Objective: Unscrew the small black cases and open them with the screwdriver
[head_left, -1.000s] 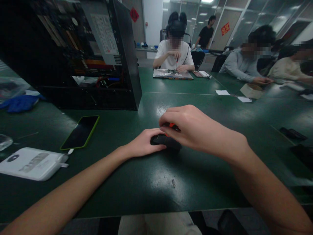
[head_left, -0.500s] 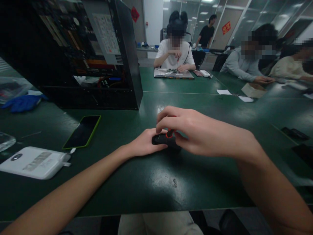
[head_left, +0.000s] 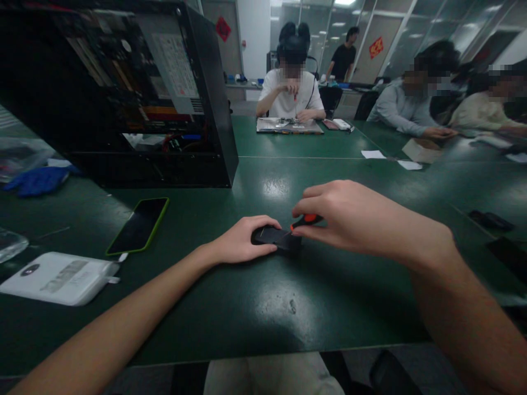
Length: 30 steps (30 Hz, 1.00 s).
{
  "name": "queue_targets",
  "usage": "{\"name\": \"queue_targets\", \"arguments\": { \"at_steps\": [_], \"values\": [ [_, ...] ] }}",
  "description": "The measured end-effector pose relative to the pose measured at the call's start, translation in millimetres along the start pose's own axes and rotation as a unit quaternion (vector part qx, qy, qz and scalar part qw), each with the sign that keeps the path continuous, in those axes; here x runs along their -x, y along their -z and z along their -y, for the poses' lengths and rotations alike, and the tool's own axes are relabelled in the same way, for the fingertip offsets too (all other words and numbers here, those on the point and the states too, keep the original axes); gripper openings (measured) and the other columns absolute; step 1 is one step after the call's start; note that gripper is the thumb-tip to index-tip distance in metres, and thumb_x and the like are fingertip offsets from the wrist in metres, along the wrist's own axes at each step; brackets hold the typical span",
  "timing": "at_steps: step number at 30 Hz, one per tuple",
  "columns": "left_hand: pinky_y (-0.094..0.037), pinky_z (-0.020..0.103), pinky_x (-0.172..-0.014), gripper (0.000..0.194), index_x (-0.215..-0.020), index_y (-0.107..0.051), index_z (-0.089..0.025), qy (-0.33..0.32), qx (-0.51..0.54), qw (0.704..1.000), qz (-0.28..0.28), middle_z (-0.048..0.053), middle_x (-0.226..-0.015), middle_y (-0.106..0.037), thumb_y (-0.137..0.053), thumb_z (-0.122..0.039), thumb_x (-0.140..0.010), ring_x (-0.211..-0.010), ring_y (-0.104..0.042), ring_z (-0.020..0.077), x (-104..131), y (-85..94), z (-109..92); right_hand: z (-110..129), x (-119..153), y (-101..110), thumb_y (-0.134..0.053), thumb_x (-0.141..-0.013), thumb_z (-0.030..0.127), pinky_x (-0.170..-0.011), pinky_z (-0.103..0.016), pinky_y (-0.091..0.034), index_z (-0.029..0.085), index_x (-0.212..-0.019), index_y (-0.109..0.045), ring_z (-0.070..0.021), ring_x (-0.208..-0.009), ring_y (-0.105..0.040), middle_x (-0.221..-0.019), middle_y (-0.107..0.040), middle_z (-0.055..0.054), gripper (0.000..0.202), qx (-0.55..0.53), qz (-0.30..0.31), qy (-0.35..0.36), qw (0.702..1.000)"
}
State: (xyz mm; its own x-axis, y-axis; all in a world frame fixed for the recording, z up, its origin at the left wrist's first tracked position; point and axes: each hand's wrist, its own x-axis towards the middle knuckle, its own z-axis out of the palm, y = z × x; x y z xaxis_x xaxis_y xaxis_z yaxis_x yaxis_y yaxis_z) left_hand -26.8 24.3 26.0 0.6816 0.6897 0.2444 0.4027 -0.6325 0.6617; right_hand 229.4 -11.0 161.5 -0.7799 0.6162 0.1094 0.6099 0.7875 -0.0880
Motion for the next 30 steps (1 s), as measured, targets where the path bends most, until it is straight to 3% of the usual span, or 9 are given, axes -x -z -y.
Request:
{"name": "queue_targets", "arguments": {
  "at_steps": [4,7,10,14,20,30],
  "values": [
    [-0.052,0.038,-0.093,0.044,-0.124,-0.067,-0.02,0.006,-0.049,0.999,0.009,0.007,-0.119,-0.073,-0.077,-0.027,-0.082,-0.104,-0.07,0.026,1.7,2.4,-5.9,-35.5,32.2,-15.7,-0.062,-0.101,0.039,-0.068,-0.028,-0.042,0.023,-0.105,-0.079,-0.0144,-0.074,-0.065,-0.086,-0.073,-0.002,0.024,-0.121,0.087,-0.01,0.989],
    [-0.05,0.044,-0.1,0.055,-0.134,-0.063,-0.022,0.0,-0.098,0.995,-0.012,0.008,-0.127,-0.072,-0.079,-0.033,-0.082,-0.113,-0.068,0.0294,1.2,-2.9,-9.9,-63.5,56.2,-30.2,-0.061,-0.101,0.045,-0.072,-0.026,-0.046,0.024,-0.109,-0.081,-0.0134,-0.08,-0.067,-0.091,-0.074,-0.002,0.03,-0.191,0.078,-0.038,0.978],
    [-0.05,0.044,-0.1,0.047,-0.128,-0.068,-0.023,-0.007,-0.097,0.995,-0.02,0.008,-0.125,-0.073,-0.079,-0.044,-0.087,-0.114,-0.068,0.029,-1.5,-9.4,-11.6,-79.2,69.1,-38.4,-0.063,-0.1,0.045,-0.071,-0.025,-0.047,0.023,-0.108,-0.082,-0.013,-0.08,-0.067,-0.092,-0.074,-0.003,0.03,-0.2,0.05,-0.067,0.976],
    [-0.052,0.04,-0.098,0.037,-0.119,-0.073,-0.022,-0.009,-0.055,0.998,-0.019,0.008,-0.119,-0.075,-0.078,-0.044,-0.09,-0.11,-0.069,0.0262,-5.0,-14.0,-9.9,-81.1,70.0,-39.0,-0.063,-0.1,0.044,-0.071,-0.026,-0.047,0.022,-0.109,-0.083,-0.0133,-0.079,-0.067,-0.092,-0.075,-0.004,0.031,-0.202,0.022,-0.052,0.978],
    [-0.052,0.039,-0.098,0.043,-0.12,-0.073,-0.022,0.001,-0.03,0.999,-0.023,0.008,-0.119,-0.076,-0.084,-0.044,-0.085,-0.109,-0.07,0.0261,-4.7,-17.7,-5.4,-79.0,68.3,-38.7,-0.064,-0.099,0.04,-0.069,-0.027,-0.046,0.02,-0.107,-0.083,-0.0141,-0.078,-0.068,-0.093,-0.077,-0.005,0.028,-0.199,-0.014,-0.043,0.979],
    [-0.053,0.04,-0.097,0.041,-0.119,-0.074,-0.021,0.006,-0.016,0.999,-0.03,0.008,-0.119,-0.076,-0.084,-0.042,-0.085,-0.108,-0.071,0.0265,-4.2,-19.3,-6.6,-76.7,67.4,-40.0,-0.064,-0.099,0.04,-0.068,-0.026,-0.046,0.021,-0.107,-0.083,-0.0137,-0.076,-0.067,-0.09,-0.076,-0.004,0.027,-0.196,-0.008,-0.039,0.98]
  ]
}}
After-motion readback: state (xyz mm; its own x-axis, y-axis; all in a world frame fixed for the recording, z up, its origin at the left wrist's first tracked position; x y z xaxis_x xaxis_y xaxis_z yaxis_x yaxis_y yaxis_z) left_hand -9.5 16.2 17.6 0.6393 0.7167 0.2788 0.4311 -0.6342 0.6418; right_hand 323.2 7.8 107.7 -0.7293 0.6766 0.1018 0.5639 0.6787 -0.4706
